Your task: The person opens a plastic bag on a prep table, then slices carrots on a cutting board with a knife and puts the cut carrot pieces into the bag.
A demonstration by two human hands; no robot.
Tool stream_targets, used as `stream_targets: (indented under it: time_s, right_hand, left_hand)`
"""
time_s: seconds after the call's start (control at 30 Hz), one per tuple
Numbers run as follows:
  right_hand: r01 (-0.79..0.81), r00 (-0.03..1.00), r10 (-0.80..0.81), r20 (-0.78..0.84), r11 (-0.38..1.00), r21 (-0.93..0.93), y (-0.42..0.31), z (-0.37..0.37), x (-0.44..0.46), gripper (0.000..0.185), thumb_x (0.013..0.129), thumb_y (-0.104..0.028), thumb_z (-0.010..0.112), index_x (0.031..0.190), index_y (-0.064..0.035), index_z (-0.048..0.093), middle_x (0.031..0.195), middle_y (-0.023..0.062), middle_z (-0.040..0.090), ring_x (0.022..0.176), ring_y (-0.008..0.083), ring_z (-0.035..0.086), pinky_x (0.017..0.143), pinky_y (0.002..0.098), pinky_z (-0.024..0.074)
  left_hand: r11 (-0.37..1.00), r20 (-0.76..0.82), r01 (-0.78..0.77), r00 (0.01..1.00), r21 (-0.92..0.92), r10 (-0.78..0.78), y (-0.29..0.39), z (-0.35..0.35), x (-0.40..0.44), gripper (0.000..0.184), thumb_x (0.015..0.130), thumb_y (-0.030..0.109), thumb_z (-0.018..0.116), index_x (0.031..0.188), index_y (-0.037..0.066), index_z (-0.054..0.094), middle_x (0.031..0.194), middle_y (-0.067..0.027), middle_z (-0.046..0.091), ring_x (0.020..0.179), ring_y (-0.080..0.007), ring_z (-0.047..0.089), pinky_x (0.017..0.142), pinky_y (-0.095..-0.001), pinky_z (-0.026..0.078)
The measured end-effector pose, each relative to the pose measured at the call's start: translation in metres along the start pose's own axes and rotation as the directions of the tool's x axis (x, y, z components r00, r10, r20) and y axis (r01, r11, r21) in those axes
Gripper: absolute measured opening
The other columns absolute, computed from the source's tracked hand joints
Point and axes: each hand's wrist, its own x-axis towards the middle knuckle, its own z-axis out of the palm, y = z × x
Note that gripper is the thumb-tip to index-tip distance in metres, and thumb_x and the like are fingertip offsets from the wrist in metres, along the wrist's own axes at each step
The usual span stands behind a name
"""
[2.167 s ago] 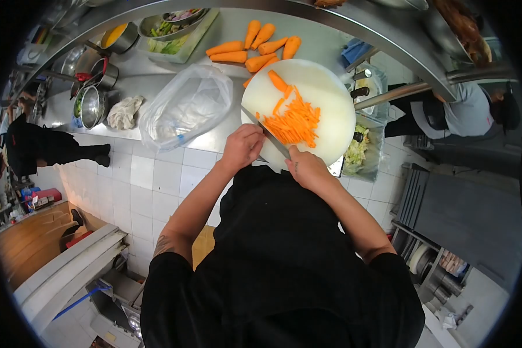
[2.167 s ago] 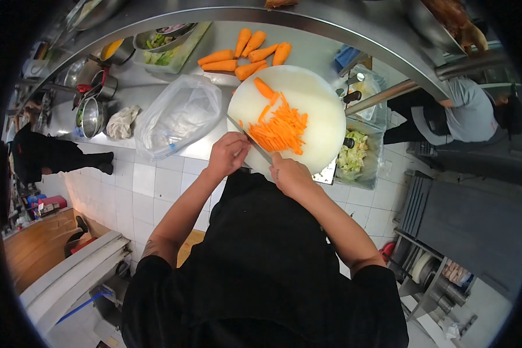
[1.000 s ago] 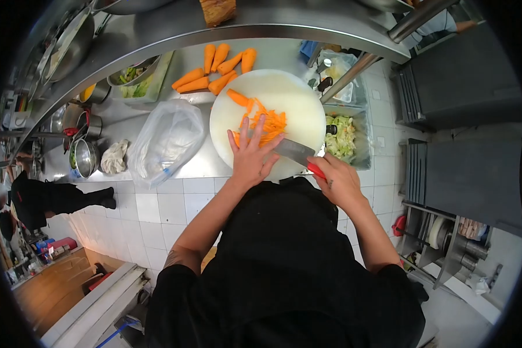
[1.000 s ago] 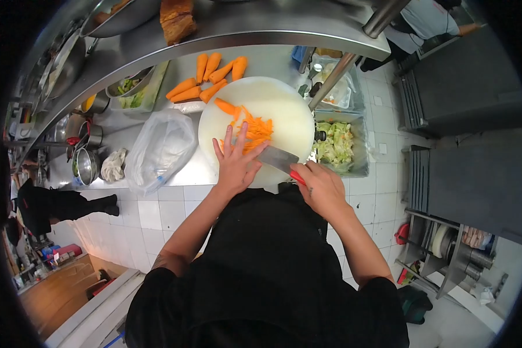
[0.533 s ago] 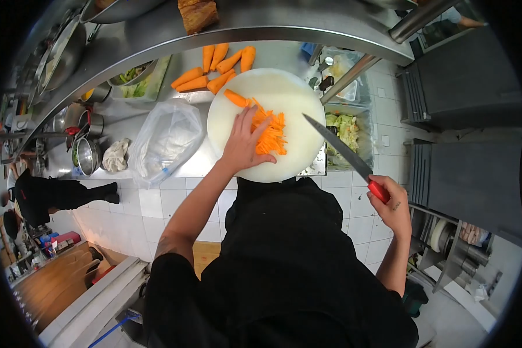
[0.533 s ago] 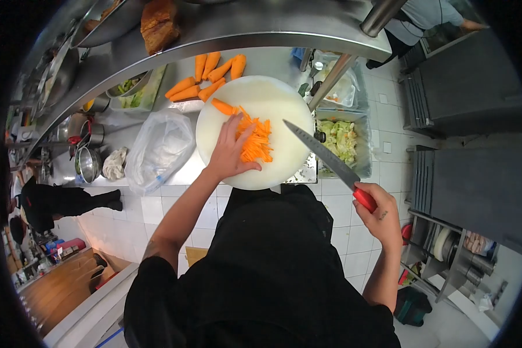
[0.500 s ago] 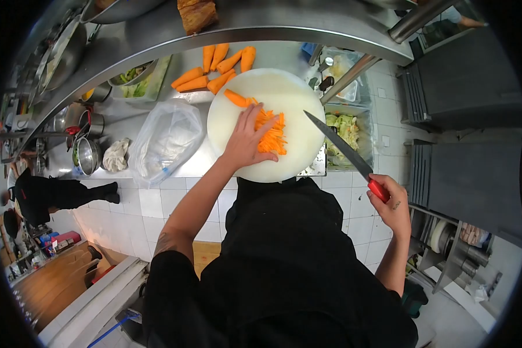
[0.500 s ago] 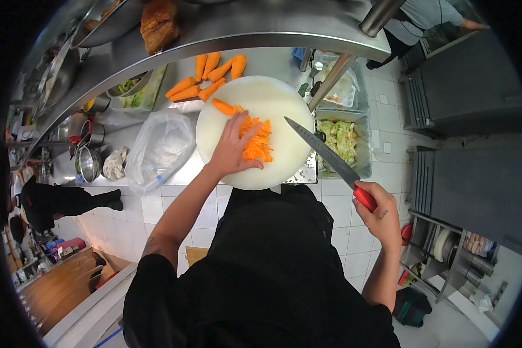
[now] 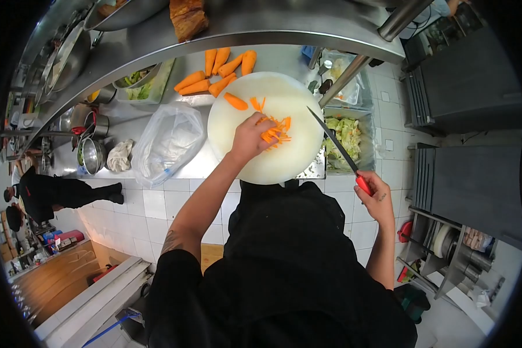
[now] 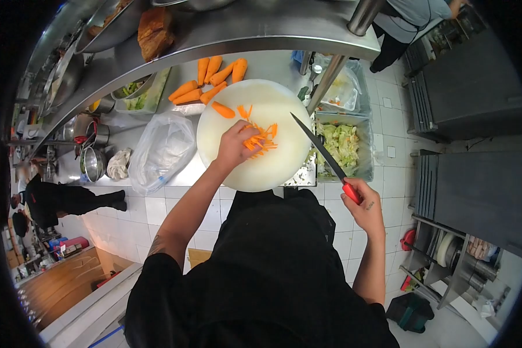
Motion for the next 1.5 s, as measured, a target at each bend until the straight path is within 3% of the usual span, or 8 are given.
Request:
stream_targets:
  time_s: [0.2, 0.47, 0.73, 0.83, 1.07, 1.17, 1.33, 1.5]
  right_hand:
    - [-0.026, 0.999, 0.028, -0.039, 0.998, 0.062, 0.008, -0.001, 0.001, 0.038, 0.097, 0.004, 0.075, 0.134, 0.0004, 0.067, 0.11, 0.0048, 0.072, 0.099, 0.0092, 0.066, 0.09, 0.0258, 0.0538]
    - [-0.043, 0.999, 0.043, 0.011, 0.996, 0.074, 0.002, 0.007, 0.004, 0.037, 0.099, 0.003, 0.073, 0.135, 0.0007, 0.066, 0.103, 0.0004, 0.067, 0.091, 0.0066, 0.06, 0.082, 0.0237, 0.05]
    - [-0.039, 0.999, 0.038, 0.026, 0.998, 0.054, -0.007, 0.021, 0.006, 0.037, 0.099, 0.002, 0.074, 0.135, 0.0006, 0.065, 0.104, 0.0008, 0.068, 0.093, 0.0069, 0.061, 0.083, 0.0242, 0.0507]
    - [-0.02, 0.999, 0.019, 0.041, 0.999, 0.026, -0.013, 0.03, 0.01, 0.037, 0.1, 0.001, 0.074, 0.136, 0.0003, 0.065, 0.103, 0.001, 0.068, 0.09, 0.0063, 0.06, 0.081, 0.0242, 0.0498]
    - [-0.101, 0.994, 0.099, 0.044, 0.994, 0.037, -0.016, 0.048, 0.019, 0.037, 0.102, -0.009, 0.075, 0.137, -0.0007, 0.064, 0.097, 0.0005, 0.068, 0.071, 0.0058, 0.053, 0.062, 0.0254, 0.0463]
    - [-0.09, 0.995, 0.09, 0.036, 0.996, -0.017, -0.013, 0.057, 0.025, 0.039, 0.104, -0.015, 0.074, 0.14, -0.0026, 0.065, 0.093, 0.002, 0.068, 0.067, 0.0054, 0.053, 0.057, 0.0256, 0.0451]
    - [0.027, 0.999, -0.036, -0.032, 0.972, -0.234, -0.01, 0.068, 0.037, 0.042, 0.104, -0.014, 0.069, 0.146, -0.007, 0.065, 0.088, 0.017, 0.07, 0.072, 0.0237, 0.067, 0.07, 0.0382, 0.0554]
    - [0.253, 0.962, -0.273, 0.015, 0.869, -0.424, -0.011, 0.068, 0.07, 0.045, 0.1, -0.013, 0.07, 0.144, -0.0099, 0.067, 0.099, 0.0217, 0.073, 0.09, 0.0417, 0.071, 0.082, 0.0475, 0.057]
  left_hand:
    - [0.932, -0.28, 0.129, 0.932, -0.339, -0.231, 0.019, -0.005, 0.029, 0.021, 0.091, 0.012, 0.086, 0.104, -0.001, 0.075, 0.096, -0.0114, 0.074, 0.087, -0.0232, 0.072, 0.078, -0.03, 0.057]
    - [0.328, -0.186, 0.146, 0.584, -0.934, -0.79, -0.029, -0.066, 0.005, 0.022, 0.104, 0.018, 0.075, 0.116, 0.001, 0.071, 0.092, -0.0014, 0.071, 0.078, -0.0104, 0.065, 0.071, -0.0263, 0.054]
    - [0.634, -0.367, 0.463, 0.543, -0.62, -0.755, -0.197, -0.14, -0.117, 0.038, 0.103, 0.027, 0.079, 0.122, -0.005, 0.072, 0.108, -0.0075, 0.077, 0.091, -0.0183, 0.071, 0.082, -0.0316, 0.058]
    - [0.823, -0.334, 0.563, 0.791, 0.071, -0.512, -0.225, -0.145, -0.143, 0.053, 0.099, 0.046, 0.079, 0.126, 0.0, 0.075, 0.116, -0.0217, 0.077, 0.114, -0.0359, 0.073, 0.104, -0.0441, 0.054]
    - [0.565, -0.164, 0.792, 0.541, -0.232, -0.825, -0.228, -0.209, -0.135, 0.06, 0.101, 0.048, 0.073, 0.138, 0.002, 0.07, 0.137, -0.0269, 0.071, 0.128, -0.0395, 0.068, 0.11, -0.0466, 0.051]
    - [0.681, -0.253, 0.542, 0.838, 0.492, -0.484, -0.234, -0.194, -0.154, 0.048, 0.104, 0.039, 0.071, 0.134, 0.001, 0.07, 0.13, -0.0227, 0.073, 0.116, -0.0394, 0.071, 0.101, -0.046, 0.056]
    - [0.798, -0.443, 0.558, 0.789, 0.227, -0.426, -0.148, -0.154, -0.099, 0.021, 0.1, 0.017, 0.073, 0.116, 0.003, 0.073, 0.111, -0.0145, 0.075, 0.098, -0.0339, 0.072, 0.089, -0.0437, 0.059]
    - [0.972, -0.041, 0.229, 0.972, -0.052, -0.231, -0.047, -0.067, -0.028, 0.018, 0.093, 0.002, 0.071, 0.11, 0.003, 0.075, 0.107, -0.0154, 0.074, 0.101, -0.0366, 0.071, 0.09, -0.0443, 0.06]
